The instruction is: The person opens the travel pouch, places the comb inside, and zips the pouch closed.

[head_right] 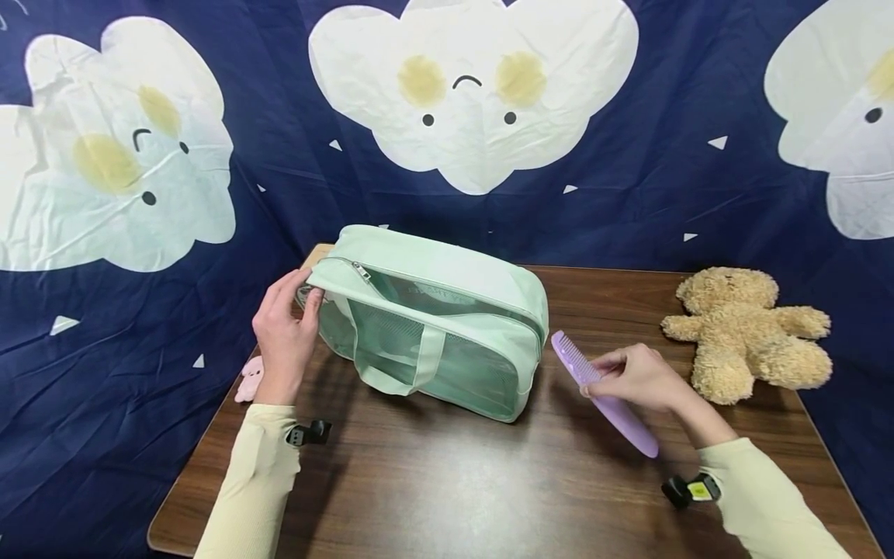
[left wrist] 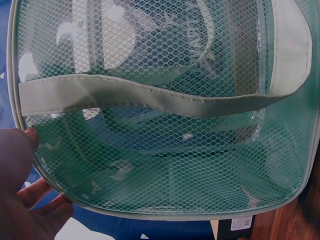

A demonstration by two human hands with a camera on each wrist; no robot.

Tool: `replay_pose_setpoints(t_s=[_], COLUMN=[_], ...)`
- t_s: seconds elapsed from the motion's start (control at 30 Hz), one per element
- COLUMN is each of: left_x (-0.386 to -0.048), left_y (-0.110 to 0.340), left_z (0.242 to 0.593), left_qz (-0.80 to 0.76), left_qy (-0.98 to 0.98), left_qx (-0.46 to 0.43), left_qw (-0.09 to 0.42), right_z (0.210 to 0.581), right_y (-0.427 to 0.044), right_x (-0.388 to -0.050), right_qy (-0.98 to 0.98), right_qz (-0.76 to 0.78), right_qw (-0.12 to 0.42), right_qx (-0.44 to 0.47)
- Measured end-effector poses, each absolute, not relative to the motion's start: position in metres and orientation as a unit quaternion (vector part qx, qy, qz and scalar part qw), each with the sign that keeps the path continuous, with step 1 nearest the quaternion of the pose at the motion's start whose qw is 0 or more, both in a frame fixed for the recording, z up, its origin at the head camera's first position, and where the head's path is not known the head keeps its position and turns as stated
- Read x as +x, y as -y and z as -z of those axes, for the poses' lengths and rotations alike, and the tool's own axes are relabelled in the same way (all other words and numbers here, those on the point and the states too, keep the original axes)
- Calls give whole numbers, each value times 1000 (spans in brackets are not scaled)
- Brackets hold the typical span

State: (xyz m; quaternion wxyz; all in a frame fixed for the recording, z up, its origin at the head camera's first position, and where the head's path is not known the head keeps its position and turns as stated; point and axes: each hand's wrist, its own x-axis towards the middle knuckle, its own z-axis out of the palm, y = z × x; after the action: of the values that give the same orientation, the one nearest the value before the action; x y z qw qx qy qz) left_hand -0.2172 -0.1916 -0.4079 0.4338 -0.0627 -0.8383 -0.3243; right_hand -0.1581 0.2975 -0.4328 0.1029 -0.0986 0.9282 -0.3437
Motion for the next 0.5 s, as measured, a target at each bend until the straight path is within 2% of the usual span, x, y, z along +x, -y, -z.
replay_pose_setpoints(t_s=[0.23,0.5], left_x=[-217,-218], left_y=[192,193], left_z=[408,409], left_qz=[326,329], left_qy=[838,835], left_qx=[-64,-61], left_qw=[432,436], right_z=[404,391], right_y=[-297,-294], right_x=[-168,-174], right_qy=[-905,-903], right_qz=[401,406], right_qw=[102,100], right_qx=[-96,-100])
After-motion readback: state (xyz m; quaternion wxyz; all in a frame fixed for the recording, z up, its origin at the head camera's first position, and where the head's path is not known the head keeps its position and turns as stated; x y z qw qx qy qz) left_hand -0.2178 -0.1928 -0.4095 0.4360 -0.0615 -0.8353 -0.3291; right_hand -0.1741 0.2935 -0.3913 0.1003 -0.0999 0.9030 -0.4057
